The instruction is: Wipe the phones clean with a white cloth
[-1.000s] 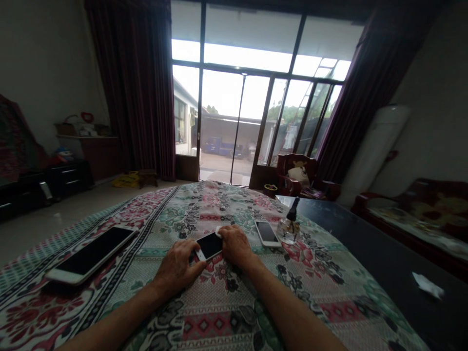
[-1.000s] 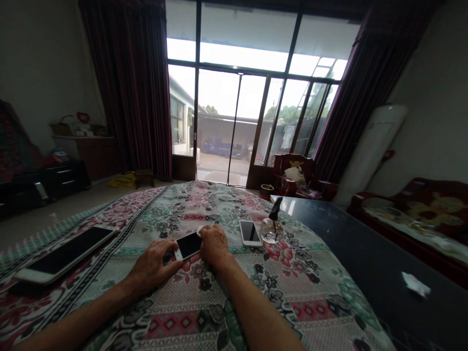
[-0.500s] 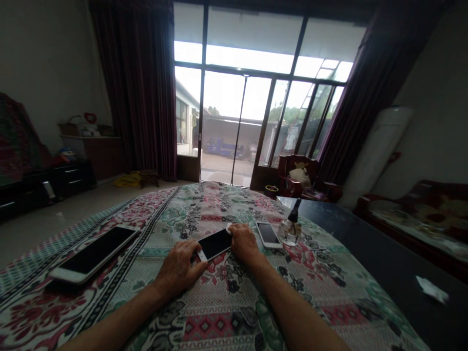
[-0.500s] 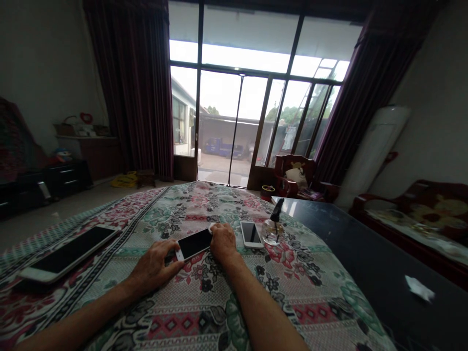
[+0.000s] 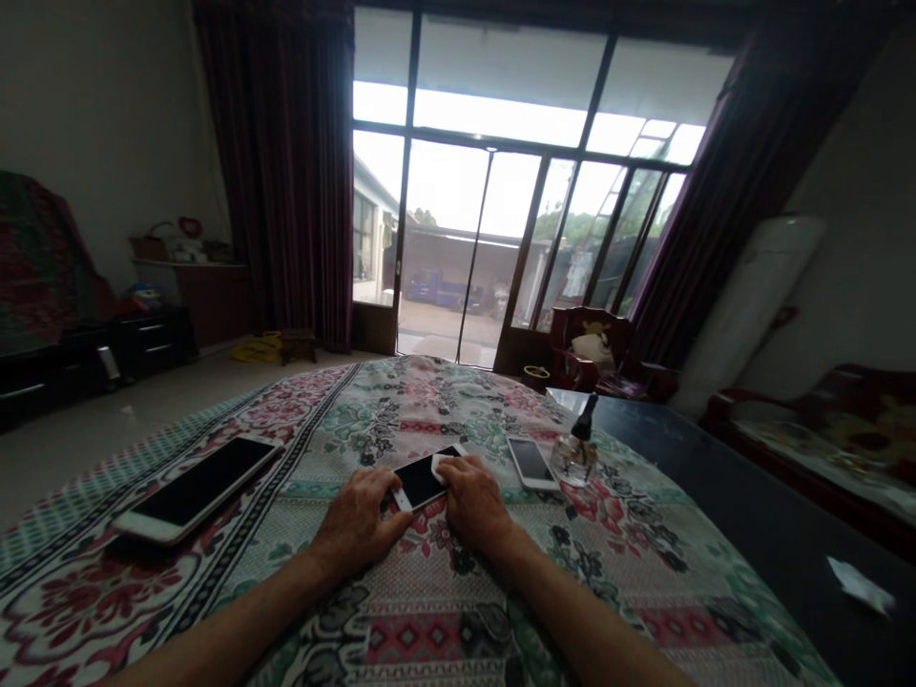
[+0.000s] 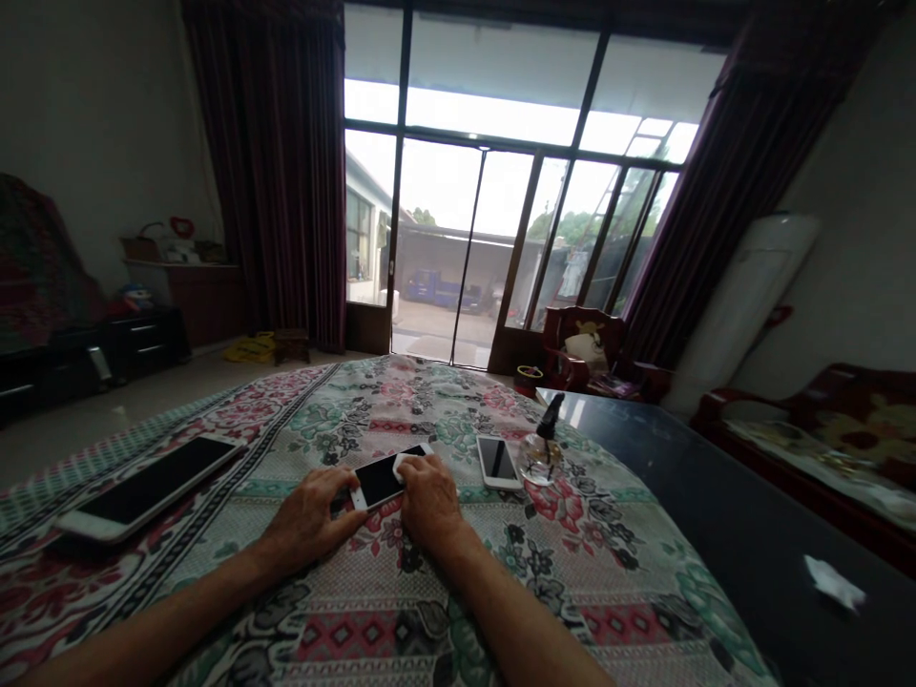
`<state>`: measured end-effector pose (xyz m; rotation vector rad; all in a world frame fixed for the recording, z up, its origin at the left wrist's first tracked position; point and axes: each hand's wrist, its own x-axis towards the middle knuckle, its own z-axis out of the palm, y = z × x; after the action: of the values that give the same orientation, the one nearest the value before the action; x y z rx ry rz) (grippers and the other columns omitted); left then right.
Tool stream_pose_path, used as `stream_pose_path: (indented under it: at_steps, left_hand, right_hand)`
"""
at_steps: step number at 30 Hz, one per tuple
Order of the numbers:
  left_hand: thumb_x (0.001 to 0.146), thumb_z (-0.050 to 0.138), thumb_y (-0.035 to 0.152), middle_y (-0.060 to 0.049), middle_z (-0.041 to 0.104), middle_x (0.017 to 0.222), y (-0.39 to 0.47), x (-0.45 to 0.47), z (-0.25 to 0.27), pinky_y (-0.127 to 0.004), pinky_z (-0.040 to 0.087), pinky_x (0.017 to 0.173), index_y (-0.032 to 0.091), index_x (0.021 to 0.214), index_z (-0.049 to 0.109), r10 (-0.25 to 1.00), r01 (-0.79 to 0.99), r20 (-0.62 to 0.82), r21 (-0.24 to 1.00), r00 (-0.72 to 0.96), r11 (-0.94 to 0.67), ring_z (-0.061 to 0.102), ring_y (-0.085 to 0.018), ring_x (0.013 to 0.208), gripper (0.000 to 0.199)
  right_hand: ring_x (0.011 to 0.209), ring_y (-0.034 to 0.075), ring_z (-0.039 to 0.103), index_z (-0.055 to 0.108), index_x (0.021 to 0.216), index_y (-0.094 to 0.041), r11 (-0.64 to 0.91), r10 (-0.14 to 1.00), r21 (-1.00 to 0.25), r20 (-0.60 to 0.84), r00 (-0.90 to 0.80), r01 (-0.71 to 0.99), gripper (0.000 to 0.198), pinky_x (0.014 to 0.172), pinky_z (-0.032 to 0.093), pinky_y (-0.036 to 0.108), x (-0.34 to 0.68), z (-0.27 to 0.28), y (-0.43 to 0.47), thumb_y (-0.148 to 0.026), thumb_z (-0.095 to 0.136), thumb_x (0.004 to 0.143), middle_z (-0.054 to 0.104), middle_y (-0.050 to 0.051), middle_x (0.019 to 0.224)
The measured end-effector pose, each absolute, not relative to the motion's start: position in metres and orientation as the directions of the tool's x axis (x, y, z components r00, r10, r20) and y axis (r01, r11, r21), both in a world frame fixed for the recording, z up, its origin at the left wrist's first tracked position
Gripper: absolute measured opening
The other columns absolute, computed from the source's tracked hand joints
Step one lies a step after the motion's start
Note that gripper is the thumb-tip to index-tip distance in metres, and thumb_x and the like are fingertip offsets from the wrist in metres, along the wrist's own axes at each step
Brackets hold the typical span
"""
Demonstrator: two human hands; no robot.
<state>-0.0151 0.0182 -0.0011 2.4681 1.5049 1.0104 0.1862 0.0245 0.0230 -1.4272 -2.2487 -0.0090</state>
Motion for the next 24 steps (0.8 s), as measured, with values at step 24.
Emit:
stream_pose_path:
  at_steps: [24]
  left_hand:
    - [0.077, 0.064, 0.035, -0.009, 0.069, 0.101, 0.019, -0.019, -0.002, -0.045, 0.048, 0.092, 0.02, 0.094, 0.063, 0.8, 0.743, 0.512, 0.392, 0.313, -0.542, 0.06, -0.029, 0.101, 0.022]
  right_hand:
    - [0.105, 0.02, 0.053, 0.069, 0.107, -0.019, 0.341, 0.897, -0.214, 0.365, -0.249, 0.916, 0.034, 0.094, 0.037, 0.028, 0.204, 0.028, 0.037, -0.008, 0.043, 0.087, 0.069, 0.006, 0.111]
